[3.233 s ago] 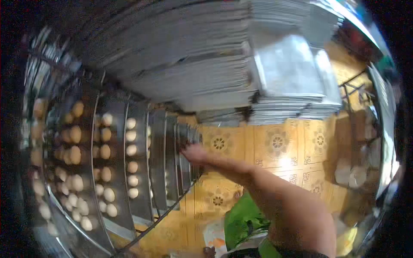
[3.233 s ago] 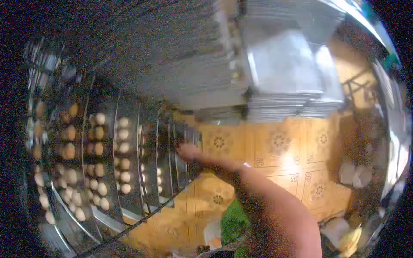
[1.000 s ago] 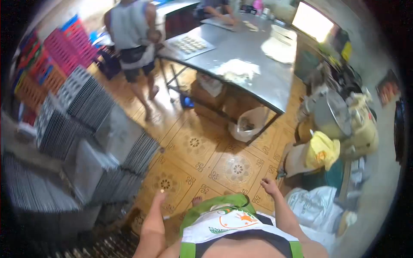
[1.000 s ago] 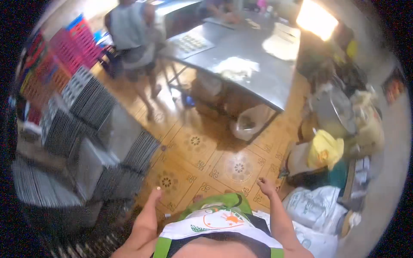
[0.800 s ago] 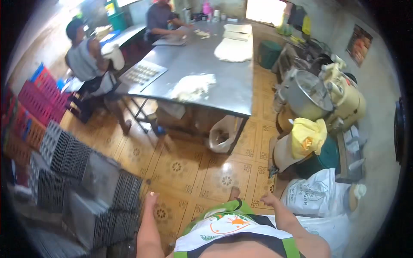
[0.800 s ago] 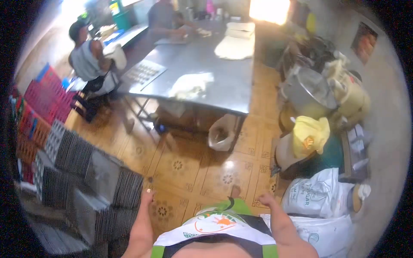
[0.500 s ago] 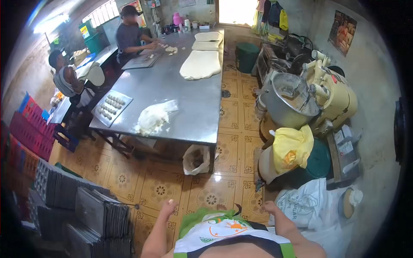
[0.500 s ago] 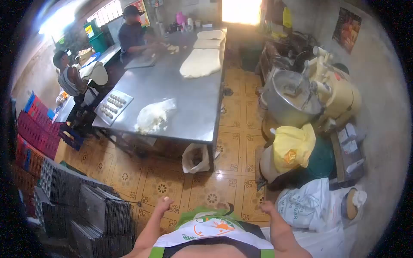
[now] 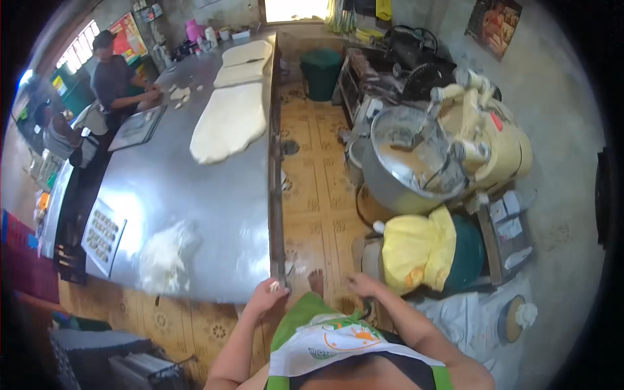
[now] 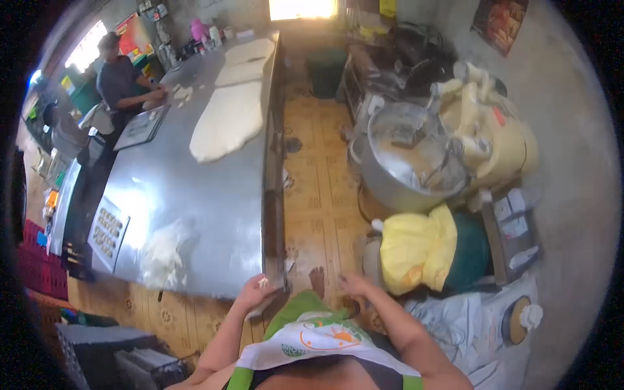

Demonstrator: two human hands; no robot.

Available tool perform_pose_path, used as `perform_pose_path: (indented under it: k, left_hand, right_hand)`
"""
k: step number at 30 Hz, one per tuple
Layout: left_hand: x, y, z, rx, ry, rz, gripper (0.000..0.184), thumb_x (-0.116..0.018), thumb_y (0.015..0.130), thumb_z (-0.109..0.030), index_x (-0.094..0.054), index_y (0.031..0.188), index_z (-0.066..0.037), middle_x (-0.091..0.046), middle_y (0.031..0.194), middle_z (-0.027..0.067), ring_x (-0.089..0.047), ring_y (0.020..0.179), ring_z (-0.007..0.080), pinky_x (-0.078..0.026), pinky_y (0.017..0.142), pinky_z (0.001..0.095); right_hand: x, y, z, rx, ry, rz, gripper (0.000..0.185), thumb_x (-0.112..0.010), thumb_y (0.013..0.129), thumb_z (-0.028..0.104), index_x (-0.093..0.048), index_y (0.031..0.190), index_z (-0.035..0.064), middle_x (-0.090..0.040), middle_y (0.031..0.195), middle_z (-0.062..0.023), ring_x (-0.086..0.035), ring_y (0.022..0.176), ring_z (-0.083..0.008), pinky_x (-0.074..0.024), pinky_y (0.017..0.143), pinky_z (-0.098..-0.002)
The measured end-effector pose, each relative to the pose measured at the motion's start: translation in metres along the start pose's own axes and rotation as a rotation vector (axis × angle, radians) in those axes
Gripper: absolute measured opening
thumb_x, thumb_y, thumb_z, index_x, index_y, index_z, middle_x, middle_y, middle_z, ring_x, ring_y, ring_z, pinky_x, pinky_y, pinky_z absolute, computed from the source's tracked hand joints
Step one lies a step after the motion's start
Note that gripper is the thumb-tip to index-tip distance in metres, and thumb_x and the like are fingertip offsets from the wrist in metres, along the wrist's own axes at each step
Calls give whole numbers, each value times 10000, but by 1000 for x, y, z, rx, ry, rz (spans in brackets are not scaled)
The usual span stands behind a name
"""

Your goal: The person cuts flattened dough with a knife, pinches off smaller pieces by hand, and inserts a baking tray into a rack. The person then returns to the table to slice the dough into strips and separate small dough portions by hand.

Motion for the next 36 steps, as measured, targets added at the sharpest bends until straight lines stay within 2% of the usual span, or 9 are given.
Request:
perform_pose_path:
  k: [5, 7, 11, 15, 21, 27, 30, 34, 36]
  left_hand:
    - [11, 133, -94, -72, 65, 57, 279, -739, 833, -273, -620, 922, -38, -632, 783, 50, -571, 712, 135, -488, 665, 317]
    - [13, 178, -141, -191, 61, 88, 278, -735, 831, -262, -631, 960, -38, -640, 795, 82, -579, 716, 156, -493, 672, 333]
    - [39, 259, -211, -234, 179, 37, 179, -706, 859, -182, -590, 883, -47, -621, 775, 9, -543, 707, 98, -470, 637, 298]
    - [66, 319, -259, -337, 216, -126, 189, -714, 856, -187, -577, 858, -57, -596, 746, 6, -523, 690, 98, -453, 626, 293]
    - [95, 394, -276, -88, 113, -120, 230, -729, 848, -201, -545, 813, -67, -543, 707, -11, -490, 677, 89, -426, 606, 285]
    - [174, 457, -314, -47, 12, -425, 198, -730, 842, -187, -582, 864, -57, -547, 732, -10, -500, 720, 86, -440, 646, 282]
    - [202, 499, -322, -78, -156, -533, 239, -738, 831, -213, -558, 827, -54, -525, 695, 6, -487, 683, 110, -429, 612, 304]
    - [250, 572, -329, -198, -283, -573, 272, -740, 821, -234, -550, 817, -40, -533, 690, 31, -499, 673, 138, -433, 603, 332]
    - [242, 605, -337, -241, -411, -619, 279, -740, 818, -238, -552, 822, -33, -543, 696, 40, -508, 677, 146, -438, 607, 341]
  right_hand:
    - [89, 25, 6, -277, 288, 365, 336, -584, 878, 259, -609, 1081, -7, -670, 874, -166, -654, 797, -230, -520, 708, -358]
    - [159, 54, 17, -64, 15, 18, 301, -603, 886, 237, -613, 1059, -10, -672, 884, -123, -631, 807, -189, -511, 724, -336]
    - [231, 121, -18, -135, 132, -232, 298, -631, 895, 210, -622, 1100, -6, -681, 931, -101, -627, 825, -169, -511, 743, -318]
    - [303, 208, 18, -95, 203, -168, 362, -659, 877, 238, -626, 1144, -3, -678, 1011, -182, -672, 881, -296, -529, 788, -369]
    - [390, 397, 33, 96, 71, -3, 396, -661, 882, 230, -613, 1205, 7, -663, 1100, -170, -665, 936, -254, -527, 821, -352]
    - [471, 586, 123, 375, -345, 138, 400, -658, 881, 246, -613, 1201, 12, -643, 1153, -178, -640, 1017, -294, -512, 882, -372]
    - [490, 668, 167, 470, -250, 159, 416, -630, 880, 274, -610, 1221, 37, -638, 1167, -188, -580, 1127, -360, -457, 986, -419]
    - [495, 749, 188, 553, -435, 136, 416, -623, 880, 268, -607, 1224, 35, -636, 1168, -191, -585, 1124, -354, -460, 983, -416]
    - [490, 763, 182, 567, -470, 256, 391, -626, 883, 257, -617, 1199, 26, -639, 1164, -189, -596, 1098, -355, -472, 962, -420]
Point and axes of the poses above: each hand's wrist, its own y-axis towards the middle knuckle, its own x-axis out of the back of the hand, z = x × y, the point moved 8 cm from there along y, towards the middle knuckle
